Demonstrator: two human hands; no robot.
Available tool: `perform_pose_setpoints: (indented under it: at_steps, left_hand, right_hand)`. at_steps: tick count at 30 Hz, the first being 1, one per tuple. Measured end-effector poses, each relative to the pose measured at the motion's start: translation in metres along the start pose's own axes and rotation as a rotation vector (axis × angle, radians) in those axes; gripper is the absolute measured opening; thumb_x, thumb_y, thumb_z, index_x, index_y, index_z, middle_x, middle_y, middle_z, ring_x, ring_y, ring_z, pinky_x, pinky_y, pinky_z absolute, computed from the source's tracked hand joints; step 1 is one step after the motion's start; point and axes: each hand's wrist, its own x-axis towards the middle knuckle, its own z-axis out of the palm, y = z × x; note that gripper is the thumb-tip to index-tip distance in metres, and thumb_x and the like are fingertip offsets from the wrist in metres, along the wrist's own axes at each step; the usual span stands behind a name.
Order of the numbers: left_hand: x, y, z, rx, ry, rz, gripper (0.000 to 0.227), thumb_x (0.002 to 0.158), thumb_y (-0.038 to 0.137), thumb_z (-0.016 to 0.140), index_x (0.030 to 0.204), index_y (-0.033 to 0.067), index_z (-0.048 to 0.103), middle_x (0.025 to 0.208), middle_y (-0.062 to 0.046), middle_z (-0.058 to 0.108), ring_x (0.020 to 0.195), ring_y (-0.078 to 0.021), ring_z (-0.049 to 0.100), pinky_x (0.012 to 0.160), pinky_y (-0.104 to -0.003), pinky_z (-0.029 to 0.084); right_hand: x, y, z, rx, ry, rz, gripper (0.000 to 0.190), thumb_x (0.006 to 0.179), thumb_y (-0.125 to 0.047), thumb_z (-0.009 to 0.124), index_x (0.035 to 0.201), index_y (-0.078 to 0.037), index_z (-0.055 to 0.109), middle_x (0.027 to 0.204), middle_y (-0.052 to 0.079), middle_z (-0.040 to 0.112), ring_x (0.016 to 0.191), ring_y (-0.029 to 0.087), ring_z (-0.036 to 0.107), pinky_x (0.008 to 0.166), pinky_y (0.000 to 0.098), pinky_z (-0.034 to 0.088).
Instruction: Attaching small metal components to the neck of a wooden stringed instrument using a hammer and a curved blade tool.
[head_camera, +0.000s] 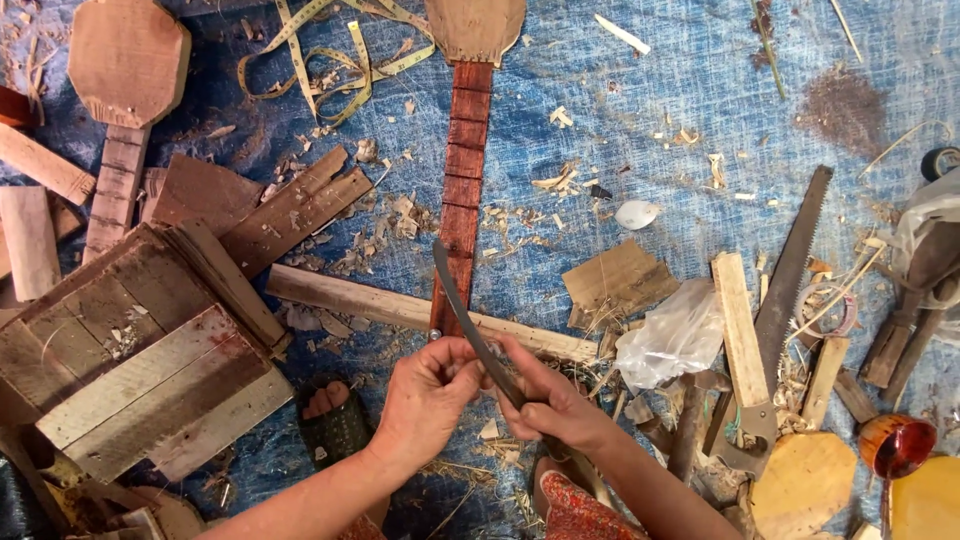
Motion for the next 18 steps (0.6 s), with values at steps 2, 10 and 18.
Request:
perform_pose_setpoints:
  at_steps: [2, 10, 18]
  left_hand:
    - [0.0, 0.003, 0.001, 0.034, -0.017, 0.006, 0.01, 0.09, -0.005, 0.069, 0.097, -0.0011, 0.075, 0.071, -0.006, 0.074, 0.055, -0.0079, 0.059, 0.05, -0.021, 0.051]
    - [0.0, 0.005, 0.002, -0.072, 0.003, -0.175, 0.008, 0.092, -0.008, 0.065, 0.098, -0.0045, 0.068, 0.072, -0.012, 0.072, 0.072, -0.0199, 0.078, 0.058, -0.026, 0.062]
    - [-0.002, 0.004, 0.003, -0.012, -0.013, -0.106, 0.008, 0.09, -0.007, 0.068, 0.096, -0.0028, 0.072, 0.072, -0.01, 0.075, 0.066, -0.014, 0.072, 0.057, -0.025, 0.061]
  right_hand:
    - [-0.007, -0.003, -0.012, 0.05, -0.089, 0.041, 0.085, 0.095, -0.012, 0.06, 0.166, -0.009, 0.013, 0.068, -0.004, 0.052, 0.049, 0.007, 0.041, 0.04, 0.021, 0.03]
    - [-0.023, -0.038, -0.008, -0.351, 0.047, -0.137, 0.096, 0.082, -0.035, 0.061, 0.165, -0.011, 0.018, 0.058, -0.011, 0.042, 0.046, 0.008, 0.035, 0.036, 0.0212, 0.025]
    - [-0.01, -0.025, 0.024, -0.039, -0.078, -0.048, 0.102, 0.097, -0.048, 0.066, 0.166, -0.005, 0.005, 0.067, -0.005, 0.051, 0.049, 0.005, 0.036, 0.042, 0.0224, 0.025]
